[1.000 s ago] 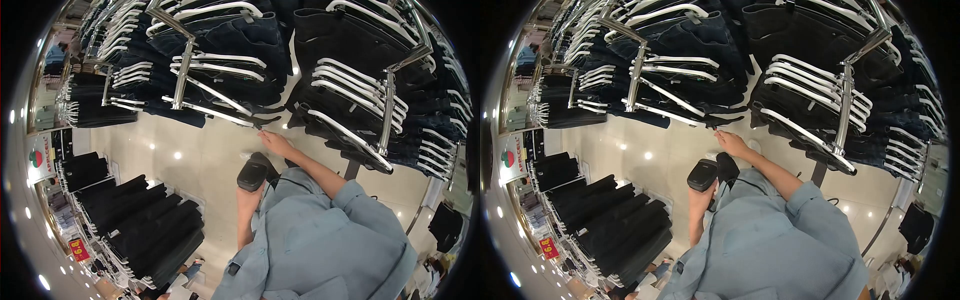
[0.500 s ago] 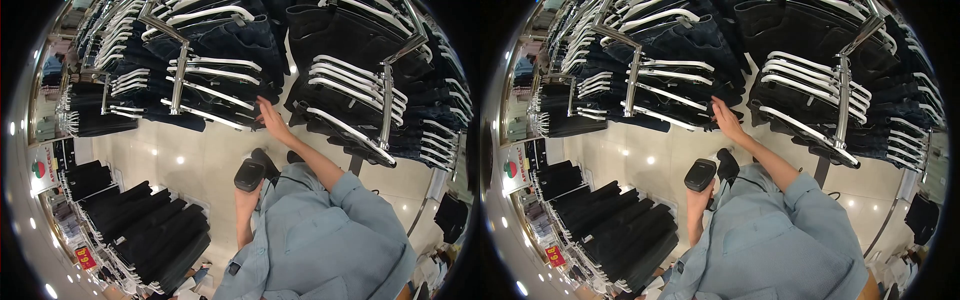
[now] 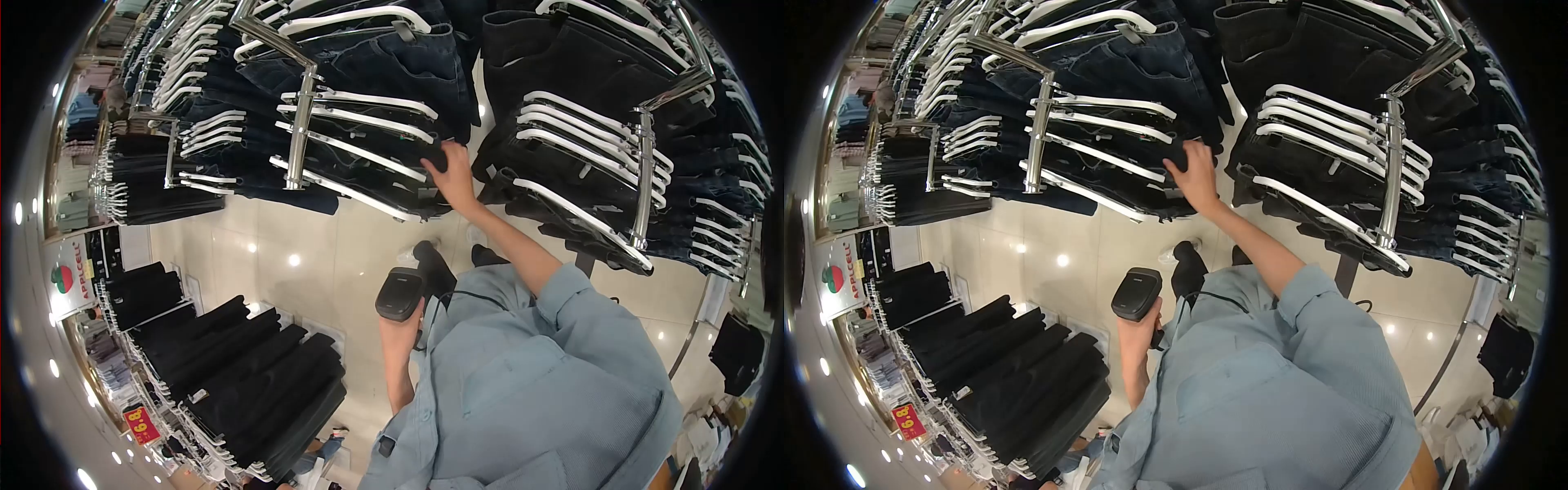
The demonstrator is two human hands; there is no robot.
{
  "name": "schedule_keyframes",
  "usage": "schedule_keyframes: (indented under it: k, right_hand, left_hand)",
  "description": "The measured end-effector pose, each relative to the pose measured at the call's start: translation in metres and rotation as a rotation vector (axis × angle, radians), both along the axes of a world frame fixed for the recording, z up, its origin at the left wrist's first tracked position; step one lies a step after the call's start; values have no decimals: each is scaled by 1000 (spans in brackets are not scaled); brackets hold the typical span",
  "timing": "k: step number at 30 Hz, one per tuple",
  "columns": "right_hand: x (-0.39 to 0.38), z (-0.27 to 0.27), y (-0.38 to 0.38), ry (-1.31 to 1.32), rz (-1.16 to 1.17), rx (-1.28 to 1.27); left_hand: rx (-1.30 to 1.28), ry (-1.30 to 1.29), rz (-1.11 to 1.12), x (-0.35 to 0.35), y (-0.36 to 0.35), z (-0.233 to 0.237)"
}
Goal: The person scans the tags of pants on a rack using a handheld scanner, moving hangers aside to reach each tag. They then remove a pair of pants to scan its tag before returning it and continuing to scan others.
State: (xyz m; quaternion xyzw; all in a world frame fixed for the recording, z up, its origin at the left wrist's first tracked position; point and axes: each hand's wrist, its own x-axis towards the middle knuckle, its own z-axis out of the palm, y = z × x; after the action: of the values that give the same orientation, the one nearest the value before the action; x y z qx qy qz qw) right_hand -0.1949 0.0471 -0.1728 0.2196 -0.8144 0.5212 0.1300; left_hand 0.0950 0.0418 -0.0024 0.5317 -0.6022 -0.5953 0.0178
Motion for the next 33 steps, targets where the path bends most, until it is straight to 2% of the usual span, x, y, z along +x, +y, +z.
schedule_keyframes:
  k: [4, 7, 9, 13, 17, 19, 20, 21, 23, 25, 27, 31, 33]
  right_hand:
    - [35, -7, 4, -120, 173, -46]
    - [60, -10, 13, -88, 290, -64]
    - [76, -5, 15, -188, 373, -68]
    - [81, -8, 13, -278, 506, -103]
    - [73, -20, 3, -348, 472, -158]
    - [60, -4, -4, -451, 439, -125]
    - [49, 9, -3, -609, 459, 36]
    - [39, 11, -9, -610, 462, 32]
    - [21, 13, -20, -245, 451, -12]
    - [7, 39, -20, -314, 516, 20]
    - [-6, 48, -26, -111, 701, -18]
    - [-12, 51, -42, -148, 972, 182]
    - [-16, 52, -44, -147, 1003, 89]
  left_hand:
    - [14, 18, -5, 2, -2, -1]
    - [-14, -52, -7, 1, -4, 2]
    - [4, -53, -5, -1, -5, 2]
    - [-10, -18, -23, -5, -5, -2]
    - [18, -68, -43, -5, -7, -4]
    - [38, -92, -42, -7, -9, -3]
    - [26, -86, -49, -8, -8, -3]
    - [12, -79, -55, -9, -8, -3]
    - [15, -67, -42, -10, -7, -3]
    - [20, -55, -32, -12, -8, -3]
    - [24, -49, -42, -14, -7, -3]
    - [34, -33, -53, -22, -5, 0]
    - [26, -26, -61, -25, -5, 0]
